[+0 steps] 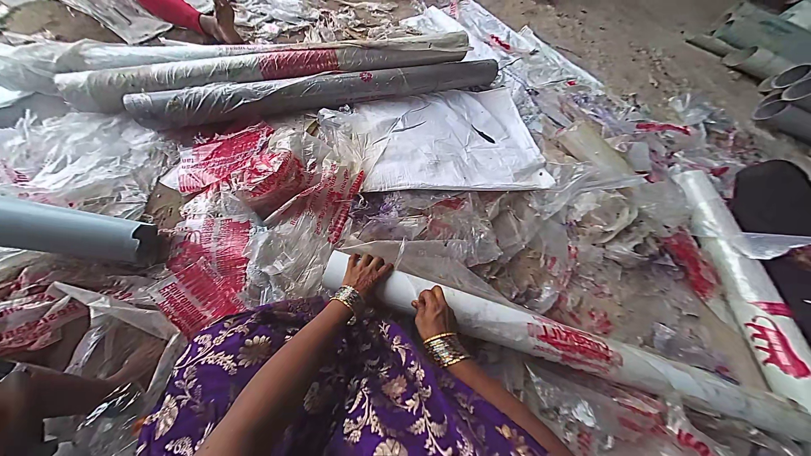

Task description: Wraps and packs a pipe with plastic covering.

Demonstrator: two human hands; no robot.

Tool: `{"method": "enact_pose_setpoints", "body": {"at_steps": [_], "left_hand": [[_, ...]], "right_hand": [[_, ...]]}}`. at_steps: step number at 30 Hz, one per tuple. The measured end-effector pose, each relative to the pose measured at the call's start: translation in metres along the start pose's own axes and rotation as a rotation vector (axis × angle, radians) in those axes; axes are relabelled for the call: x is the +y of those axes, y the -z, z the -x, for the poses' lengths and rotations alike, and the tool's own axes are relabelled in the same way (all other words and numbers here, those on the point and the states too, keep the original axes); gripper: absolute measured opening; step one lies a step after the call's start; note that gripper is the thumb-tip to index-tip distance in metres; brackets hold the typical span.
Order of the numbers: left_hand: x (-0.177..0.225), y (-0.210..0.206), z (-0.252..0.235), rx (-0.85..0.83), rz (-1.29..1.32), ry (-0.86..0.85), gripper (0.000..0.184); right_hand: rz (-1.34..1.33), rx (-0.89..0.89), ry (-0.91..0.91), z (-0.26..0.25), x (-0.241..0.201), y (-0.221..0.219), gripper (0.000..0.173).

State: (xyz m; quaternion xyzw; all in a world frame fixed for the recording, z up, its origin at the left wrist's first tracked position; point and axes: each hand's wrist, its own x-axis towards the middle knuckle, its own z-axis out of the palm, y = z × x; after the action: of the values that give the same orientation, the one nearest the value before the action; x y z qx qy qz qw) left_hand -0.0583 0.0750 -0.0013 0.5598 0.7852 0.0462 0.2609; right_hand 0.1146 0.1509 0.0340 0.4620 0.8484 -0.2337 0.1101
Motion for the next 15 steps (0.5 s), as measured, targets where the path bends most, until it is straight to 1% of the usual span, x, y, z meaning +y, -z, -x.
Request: {"method": "enact_pose_setpoints", "body": {"at_steps": [2,4,5,6,8,9,11,15], "left_hand": [[-0.001,-0.001,0.000,0.019,0.008,-0.009,0.072],[-0.003,-0.001,0.001,0.013,0.000,-0.017,0.071],[-0.003,-0.002,0.001,0.010,0.000,-0.023,0.070],[-0.003,-0.001,0.001,0.010,0.002,-0.031,0.072],[-0.006,-0.002,0.000,0.024,-0.005,-0.041,0.079],[-0.007,-0.003,0.000,0.033,-0.007,-0.051,0.079],[-0.008,-0.007,0.000,0.052,-0.004,-0.067,0.076],[-0.009,-0.007,0.002,0.028,-0.005,-0.094,0.079]], "right_hand": [[0.066,0.005,0.028,-0.002,0.000,-0.002,0.025],[0.158,0.070,0.080,-0.001,0.004,-0.005,0.024],[0.199,0.174,0.136,0.000,0.011,-0.008,0.021],[0.239,0.319,0.211,-0.001,0.019,-0.013,0.017],[0.329,0.574,0.339,-0.010,0.031,-0.020,0.011],[0.367,0.644,0.372,-0.013,0.035,-0.020,0.009],[0.426,0.709,0.412,-0.021,0.041,-0.016,0.006],[0.490,0.707,0.532,-0.037,0.045,0.005,0.004]]}}
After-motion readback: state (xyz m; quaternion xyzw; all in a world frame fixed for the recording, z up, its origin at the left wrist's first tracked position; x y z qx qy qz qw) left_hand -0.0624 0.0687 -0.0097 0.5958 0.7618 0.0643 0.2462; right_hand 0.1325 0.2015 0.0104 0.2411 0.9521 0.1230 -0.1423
